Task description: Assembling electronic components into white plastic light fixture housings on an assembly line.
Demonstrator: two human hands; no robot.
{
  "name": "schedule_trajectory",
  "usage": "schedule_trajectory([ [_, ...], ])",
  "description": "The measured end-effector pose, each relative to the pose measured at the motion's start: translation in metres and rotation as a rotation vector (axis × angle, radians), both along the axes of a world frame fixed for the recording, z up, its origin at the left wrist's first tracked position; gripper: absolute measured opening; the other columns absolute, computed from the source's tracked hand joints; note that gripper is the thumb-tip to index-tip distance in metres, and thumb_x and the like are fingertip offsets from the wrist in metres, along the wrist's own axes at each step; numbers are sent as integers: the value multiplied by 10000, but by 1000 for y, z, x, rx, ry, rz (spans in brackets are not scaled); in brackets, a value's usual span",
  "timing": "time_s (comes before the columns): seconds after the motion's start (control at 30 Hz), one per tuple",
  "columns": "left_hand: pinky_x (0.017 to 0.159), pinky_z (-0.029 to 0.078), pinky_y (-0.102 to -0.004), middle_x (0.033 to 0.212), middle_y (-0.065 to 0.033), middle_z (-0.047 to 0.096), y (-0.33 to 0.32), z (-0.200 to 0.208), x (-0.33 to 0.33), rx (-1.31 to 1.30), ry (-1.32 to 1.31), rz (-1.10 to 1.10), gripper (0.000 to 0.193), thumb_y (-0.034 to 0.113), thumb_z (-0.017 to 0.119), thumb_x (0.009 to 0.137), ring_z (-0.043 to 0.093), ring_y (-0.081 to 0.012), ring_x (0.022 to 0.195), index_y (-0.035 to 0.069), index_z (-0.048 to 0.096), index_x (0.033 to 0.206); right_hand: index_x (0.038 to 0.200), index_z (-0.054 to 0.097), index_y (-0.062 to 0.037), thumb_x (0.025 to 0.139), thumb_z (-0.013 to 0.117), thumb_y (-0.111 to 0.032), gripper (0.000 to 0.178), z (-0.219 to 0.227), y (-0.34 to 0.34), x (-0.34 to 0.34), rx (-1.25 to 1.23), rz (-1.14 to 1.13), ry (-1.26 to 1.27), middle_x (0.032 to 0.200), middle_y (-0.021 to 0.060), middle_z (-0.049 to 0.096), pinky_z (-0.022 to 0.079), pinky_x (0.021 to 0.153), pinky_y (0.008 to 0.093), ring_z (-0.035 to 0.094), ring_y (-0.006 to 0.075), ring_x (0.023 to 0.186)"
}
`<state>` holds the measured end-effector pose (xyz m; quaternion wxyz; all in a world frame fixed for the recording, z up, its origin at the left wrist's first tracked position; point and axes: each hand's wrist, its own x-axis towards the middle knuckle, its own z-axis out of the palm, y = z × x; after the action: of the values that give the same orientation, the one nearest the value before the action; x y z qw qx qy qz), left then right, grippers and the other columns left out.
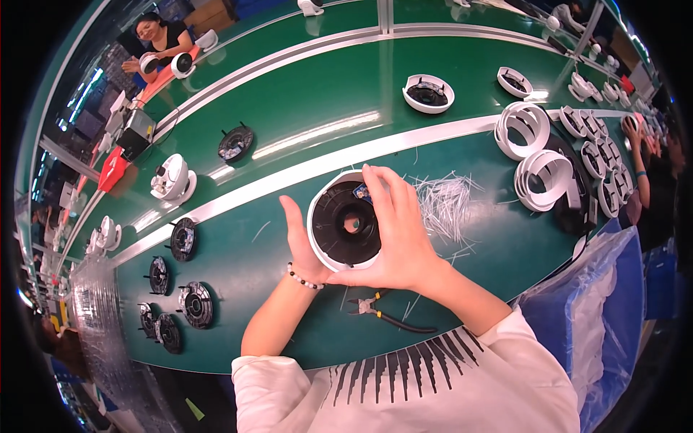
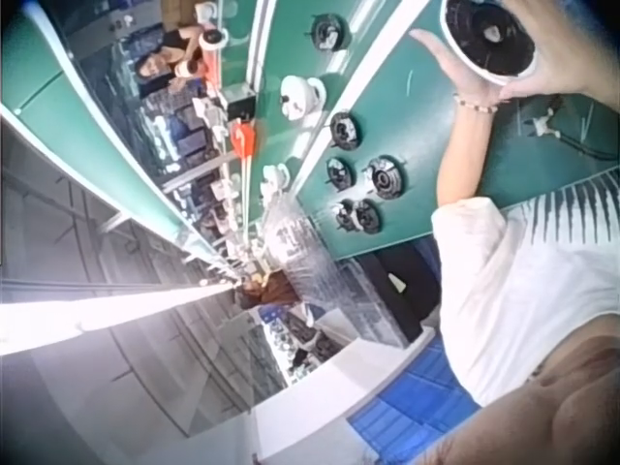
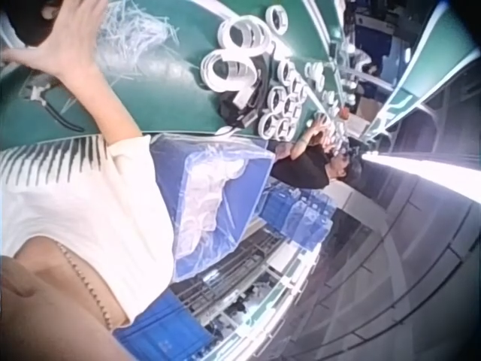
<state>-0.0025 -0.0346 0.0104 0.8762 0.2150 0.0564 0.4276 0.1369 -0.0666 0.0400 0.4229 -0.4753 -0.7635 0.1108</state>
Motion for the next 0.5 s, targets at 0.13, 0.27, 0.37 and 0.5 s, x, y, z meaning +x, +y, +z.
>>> schedule_trajectory([
  [0.13,931,367,-391,1224,-136,405,-6,-8,0,39,76,95,809,678,318,749,422,-260,1110,36,340,1240,1265,193,46,422,743,-544,1167,-4,2,1,-87,-20,-31,1198,208,276,289,868,466,320,369,1075],
  [0.27,945,354,-389,1228,-136,411,-8,-14,0,122,238,137,776,585,449,729,423,-258,1117,29,318,1254,1264,185,56,419,746,-543,1178,-8,-1,1,-98,-62,9,1212,213,267,278,885,468,307,379,1097],
  [0.37,931,370,-379,1201,-145,433,-10,2,11,50,279,121,665,380,505,681,452,-253,1084,18,361,1220,1271,151,74,428,766,-515,1199,-18,-10,0,-54,-119,69,1243,255,246,257,924,462,300,397,1115],
  [0.5,916,382,-367,1169,-153,444,-14,6,27,-40,157,123,624,289,511,710,462,-258,1062,2,327,1233,1269,149,77,437,763,-495,1181,-26,-15,4,-42,-218,143,1258,265,240,247,929,465,296,396,1120],
])
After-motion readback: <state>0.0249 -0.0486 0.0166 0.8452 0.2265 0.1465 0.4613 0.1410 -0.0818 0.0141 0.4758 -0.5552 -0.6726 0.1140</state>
